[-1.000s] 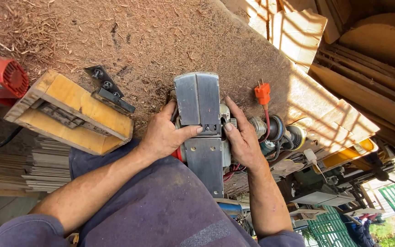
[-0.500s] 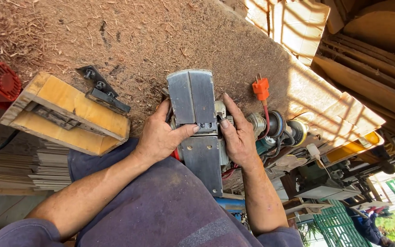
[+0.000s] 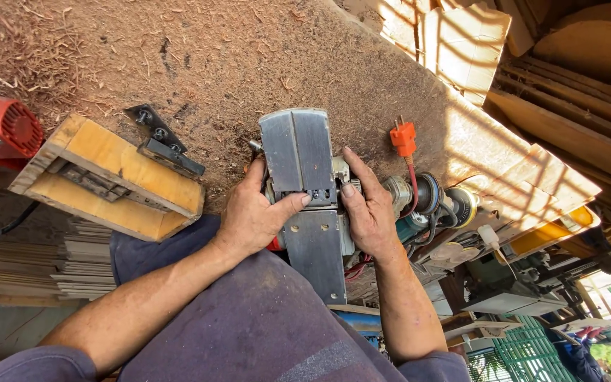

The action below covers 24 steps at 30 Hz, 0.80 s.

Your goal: Repairing and adjusting blades on an electric hand planer at a workbench.

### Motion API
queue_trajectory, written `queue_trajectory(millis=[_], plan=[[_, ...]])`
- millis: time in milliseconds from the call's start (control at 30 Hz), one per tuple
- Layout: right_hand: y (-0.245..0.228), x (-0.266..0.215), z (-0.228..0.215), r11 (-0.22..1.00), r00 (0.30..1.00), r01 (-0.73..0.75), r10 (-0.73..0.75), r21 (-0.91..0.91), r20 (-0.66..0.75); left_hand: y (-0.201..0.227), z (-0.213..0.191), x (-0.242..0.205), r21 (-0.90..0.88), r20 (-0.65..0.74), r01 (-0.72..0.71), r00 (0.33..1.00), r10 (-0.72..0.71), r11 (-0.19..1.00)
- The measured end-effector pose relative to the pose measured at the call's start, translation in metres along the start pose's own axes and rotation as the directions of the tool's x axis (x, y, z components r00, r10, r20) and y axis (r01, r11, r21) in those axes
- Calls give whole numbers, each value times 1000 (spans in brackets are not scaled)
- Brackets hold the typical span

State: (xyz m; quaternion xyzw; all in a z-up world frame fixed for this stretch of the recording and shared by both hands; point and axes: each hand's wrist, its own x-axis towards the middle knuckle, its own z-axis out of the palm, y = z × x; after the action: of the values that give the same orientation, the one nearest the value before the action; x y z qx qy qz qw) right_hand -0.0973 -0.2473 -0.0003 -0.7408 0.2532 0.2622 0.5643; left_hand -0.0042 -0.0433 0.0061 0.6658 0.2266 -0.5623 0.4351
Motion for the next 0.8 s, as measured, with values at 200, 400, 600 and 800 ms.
queue_trajectory(millis=[200,400,600,800], plan=[[-20,10,-5,996,990,-85,89,-40,113,1,-3,0,65,6,30,1000,-30,997],[-16,13,-10,986,972,-159,167,-57,167,-15,-19,15,-58,154,-35,987,43,998],[-18,14,-9,984,970,-175,178,-35,166,-25,-33,21,-88,263,-113,956,133,990],[-20,22,-14,987,971,-161,160,-9,176,-18,-30,26,-113,282,-121,948,148,986]])
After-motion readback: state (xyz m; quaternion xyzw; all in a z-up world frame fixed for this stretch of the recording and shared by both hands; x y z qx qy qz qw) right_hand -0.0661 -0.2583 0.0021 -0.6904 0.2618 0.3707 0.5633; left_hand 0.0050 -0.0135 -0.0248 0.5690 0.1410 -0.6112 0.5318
